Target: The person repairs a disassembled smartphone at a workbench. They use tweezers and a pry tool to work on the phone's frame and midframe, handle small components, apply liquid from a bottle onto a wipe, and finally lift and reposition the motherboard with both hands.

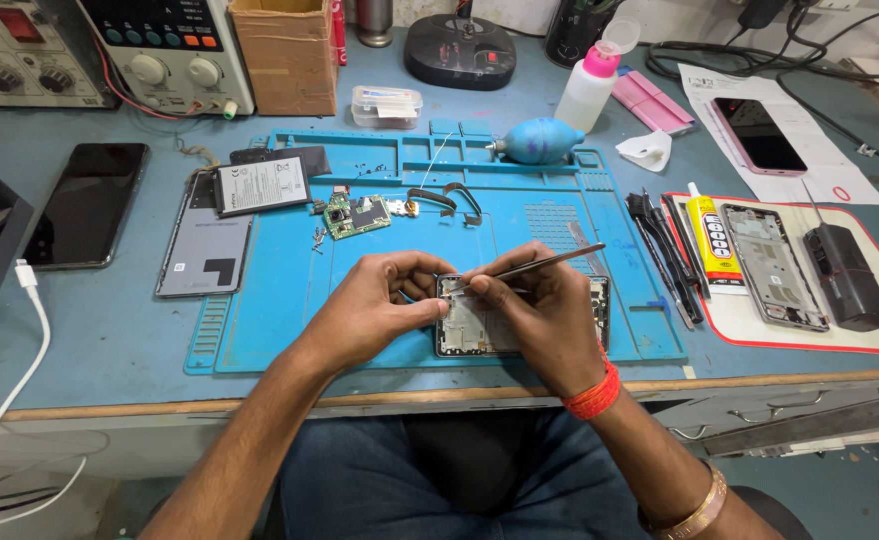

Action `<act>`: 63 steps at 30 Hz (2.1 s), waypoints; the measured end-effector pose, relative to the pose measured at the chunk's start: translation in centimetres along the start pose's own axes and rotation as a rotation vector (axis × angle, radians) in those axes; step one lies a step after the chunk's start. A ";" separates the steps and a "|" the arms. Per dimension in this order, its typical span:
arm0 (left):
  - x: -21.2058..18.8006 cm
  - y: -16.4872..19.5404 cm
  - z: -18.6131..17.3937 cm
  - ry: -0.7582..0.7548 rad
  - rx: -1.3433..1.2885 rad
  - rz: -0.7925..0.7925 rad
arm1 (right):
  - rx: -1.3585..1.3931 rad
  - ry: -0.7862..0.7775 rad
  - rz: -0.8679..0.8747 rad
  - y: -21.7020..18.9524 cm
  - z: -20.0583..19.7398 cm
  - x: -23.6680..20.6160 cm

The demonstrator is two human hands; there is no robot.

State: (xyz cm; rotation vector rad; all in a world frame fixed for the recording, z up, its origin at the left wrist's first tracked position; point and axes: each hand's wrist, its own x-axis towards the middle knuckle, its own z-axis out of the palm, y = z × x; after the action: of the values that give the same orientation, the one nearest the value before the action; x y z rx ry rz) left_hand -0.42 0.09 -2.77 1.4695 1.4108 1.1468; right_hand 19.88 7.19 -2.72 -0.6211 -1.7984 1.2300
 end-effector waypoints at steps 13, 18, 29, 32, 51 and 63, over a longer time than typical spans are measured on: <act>0.0 -0.4 0.1 -0.002 -0.052 0.024 | 0.023 0.009 -0.017 0.1 -0.1 -0.2; 0.1 -0.3 0.2 0.005 -0.032 0.016 | 0.074 0.017 0.005 0.4 -0.1 -0.2; -0.1 0.2 0.1 0.004 -0.004 -0.016 | 0.056 0.009 0.013 0.3 -0.2 -0.2; -0.1 0.3 0.1 0.007 0.011 -0.009 | 0.047 0.013 0.024 0.1 -0.2 -0.1; 0.0 -0.1 0.2 0.016 -0.033 0.000 | 0.050 0.047 0.036 0.2 -0.9 0.3; 0.0 -0.4 0.1 -0.025 -0.144 0.002 | 0.009 0.052 -0.021 -0.1 -1.0 0.1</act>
State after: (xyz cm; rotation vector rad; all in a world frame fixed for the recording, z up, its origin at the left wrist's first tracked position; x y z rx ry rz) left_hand -0.39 0.12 -3.15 1.3796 1.2827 1.2020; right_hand 20.64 7.75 -2.46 -0.6222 -1.7519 1.1967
